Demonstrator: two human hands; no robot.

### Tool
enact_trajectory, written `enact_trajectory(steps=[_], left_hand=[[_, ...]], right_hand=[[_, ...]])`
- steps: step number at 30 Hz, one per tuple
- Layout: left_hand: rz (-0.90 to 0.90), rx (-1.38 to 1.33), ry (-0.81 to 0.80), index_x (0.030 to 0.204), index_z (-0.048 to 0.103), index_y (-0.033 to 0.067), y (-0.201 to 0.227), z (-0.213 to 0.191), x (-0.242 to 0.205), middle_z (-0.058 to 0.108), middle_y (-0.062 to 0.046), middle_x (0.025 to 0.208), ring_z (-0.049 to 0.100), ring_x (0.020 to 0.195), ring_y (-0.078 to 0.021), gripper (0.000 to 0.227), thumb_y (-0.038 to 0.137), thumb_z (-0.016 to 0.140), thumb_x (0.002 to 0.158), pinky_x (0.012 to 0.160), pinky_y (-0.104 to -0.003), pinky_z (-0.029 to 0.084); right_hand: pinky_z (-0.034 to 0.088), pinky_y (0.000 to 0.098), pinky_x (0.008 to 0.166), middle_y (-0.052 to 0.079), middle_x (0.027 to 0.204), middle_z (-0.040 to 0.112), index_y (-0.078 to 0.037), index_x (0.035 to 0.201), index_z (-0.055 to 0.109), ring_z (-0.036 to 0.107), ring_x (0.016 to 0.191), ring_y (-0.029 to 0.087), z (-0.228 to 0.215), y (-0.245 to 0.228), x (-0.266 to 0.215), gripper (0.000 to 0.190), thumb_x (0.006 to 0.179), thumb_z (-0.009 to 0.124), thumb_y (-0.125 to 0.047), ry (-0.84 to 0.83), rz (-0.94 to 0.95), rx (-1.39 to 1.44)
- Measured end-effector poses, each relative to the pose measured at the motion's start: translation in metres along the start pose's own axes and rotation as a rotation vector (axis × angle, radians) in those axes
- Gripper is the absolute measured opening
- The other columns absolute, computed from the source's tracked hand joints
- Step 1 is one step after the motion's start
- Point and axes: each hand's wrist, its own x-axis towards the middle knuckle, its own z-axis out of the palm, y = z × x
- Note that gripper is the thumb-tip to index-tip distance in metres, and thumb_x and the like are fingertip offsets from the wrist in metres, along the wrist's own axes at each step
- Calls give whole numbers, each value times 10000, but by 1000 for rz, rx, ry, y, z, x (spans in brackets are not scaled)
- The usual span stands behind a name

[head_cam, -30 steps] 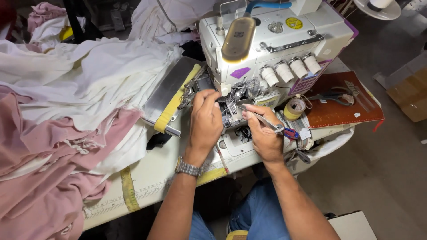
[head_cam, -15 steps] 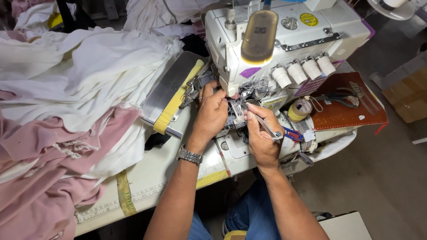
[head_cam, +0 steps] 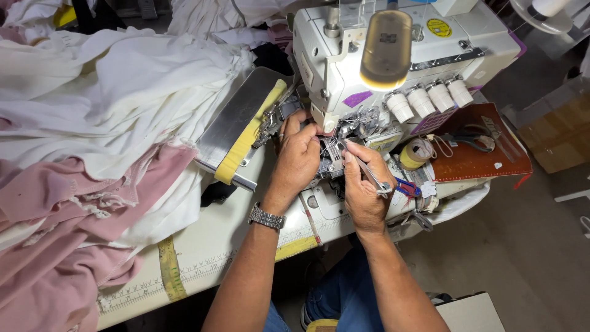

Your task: A person is threading and adjusting an industrial overlock sewing machine, using tweezers for precision and a notebook to record or check settings.

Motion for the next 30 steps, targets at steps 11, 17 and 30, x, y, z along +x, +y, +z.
enact_trajectory(steps=[11, 17, 30], left_hand=[[4, 11, -13, 937, 685, 115, -10, 1, 2, 553, -156, 1303, 410, 1396, -396, 185, 48, 514, 912, 1190, -548, 243], [23, -15, 18, 978, 669, 96, -12, 0, 1, 562, -155, 1260, 451, 1361, -375, 106, 96, 592, 904, 1175, -522, 280], [40, 19, 23, 956, 663, 81, -17, 4, 4, 577, -169, 1218, 464, 1348, -404, 63, 120, 637, 915, 1149, -541, 304]], right_hand=[[588, 423, 778, 196, 975, 729, 13, 1104, 733, 740, 925, 303, 4, -2, 1, 130, 979, 715, -19, 7, -53, -80], [590, 382, 786, 181, 1003, 729, 20, 1111, 732, 740, 957, 260, 2, 0, -4, 139, 977, 706, -9, 5, -21, -30], [584, 428, 794, 199, 1010, 714, 32, 1081, 722, 734, 961, 339, 1, -4, -1, 109, 974, 703, 15, -13, -85, -95]])
